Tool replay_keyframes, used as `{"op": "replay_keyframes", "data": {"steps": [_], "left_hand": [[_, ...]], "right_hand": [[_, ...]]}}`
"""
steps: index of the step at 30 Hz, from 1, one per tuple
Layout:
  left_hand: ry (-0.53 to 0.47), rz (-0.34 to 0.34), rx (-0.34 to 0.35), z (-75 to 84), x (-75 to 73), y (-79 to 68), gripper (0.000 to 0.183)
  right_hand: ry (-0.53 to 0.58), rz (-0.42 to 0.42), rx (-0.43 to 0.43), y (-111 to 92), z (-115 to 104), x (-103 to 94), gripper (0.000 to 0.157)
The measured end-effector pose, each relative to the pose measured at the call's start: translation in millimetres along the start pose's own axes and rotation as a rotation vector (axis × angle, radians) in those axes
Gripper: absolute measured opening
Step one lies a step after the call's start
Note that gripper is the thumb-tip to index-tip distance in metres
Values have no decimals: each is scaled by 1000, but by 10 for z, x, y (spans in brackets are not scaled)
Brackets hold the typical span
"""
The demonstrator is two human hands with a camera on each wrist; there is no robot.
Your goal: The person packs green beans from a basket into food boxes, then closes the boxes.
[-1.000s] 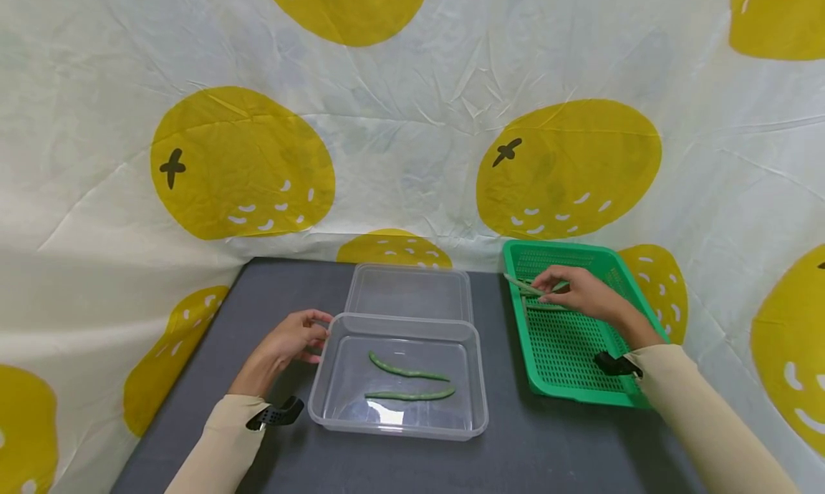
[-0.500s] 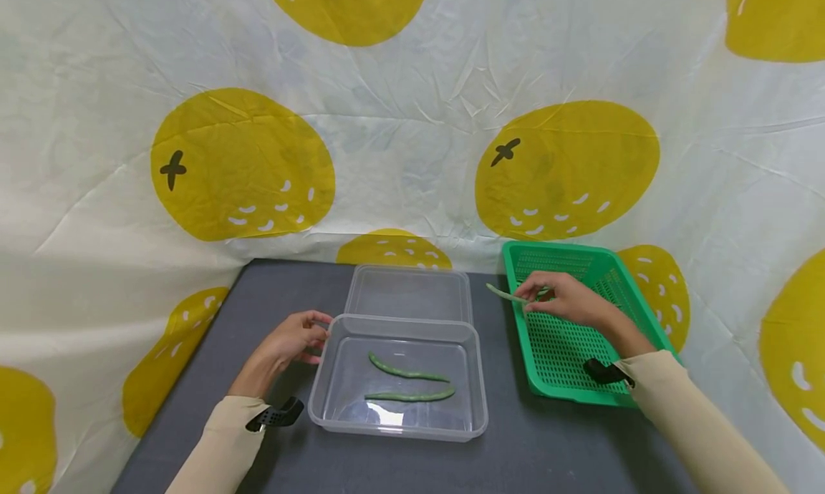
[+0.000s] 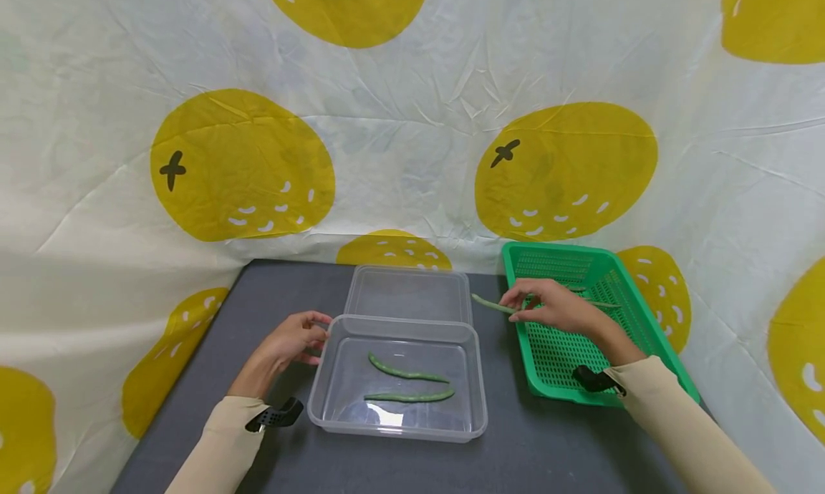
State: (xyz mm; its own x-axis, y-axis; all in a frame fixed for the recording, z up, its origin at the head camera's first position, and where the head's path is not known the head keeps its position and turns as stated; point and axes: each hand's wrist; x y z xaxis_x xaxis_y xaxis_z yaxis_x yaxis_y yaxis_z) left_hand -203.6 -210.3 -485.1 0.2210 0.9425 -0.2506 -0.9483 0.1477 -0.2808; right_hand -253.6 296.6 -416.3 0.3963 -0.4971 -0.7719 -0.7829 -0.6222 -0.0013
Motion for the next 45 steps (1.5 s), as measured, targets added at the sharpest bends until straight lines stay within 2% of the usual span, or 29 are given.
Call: {"op": "replay_keyframes", "data": {"steps": [26,34,45], "left_hand": [[-4,-2,-4,5,0,10,43],[-4,-5,-3,13,0,1,42],[-4,7,-13,-4,14,9,41]], "right_hand": [[96,-92,-165,153,-388,204,27],[117,-130,-152,231,-501,342,30],[155,-179,-228,335,-612,540,31]]}}
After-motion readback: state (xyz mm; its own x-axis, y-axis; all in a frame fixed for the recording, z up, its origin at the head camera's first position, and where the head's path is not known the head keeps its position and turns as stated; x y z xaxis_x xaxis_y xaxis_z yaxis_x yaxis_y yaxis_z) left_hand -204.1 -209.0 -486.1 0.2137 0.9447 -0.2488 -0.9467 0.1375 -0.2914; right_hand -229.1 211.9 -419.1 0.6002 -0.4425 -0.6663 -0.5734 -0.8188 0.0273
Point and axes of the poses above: each hand's wrist, its own y-axis towards the middle knuckle, its own x-axis out of the palm, z = x × y, and after that the axes turned 5 degrees about x, right-handed
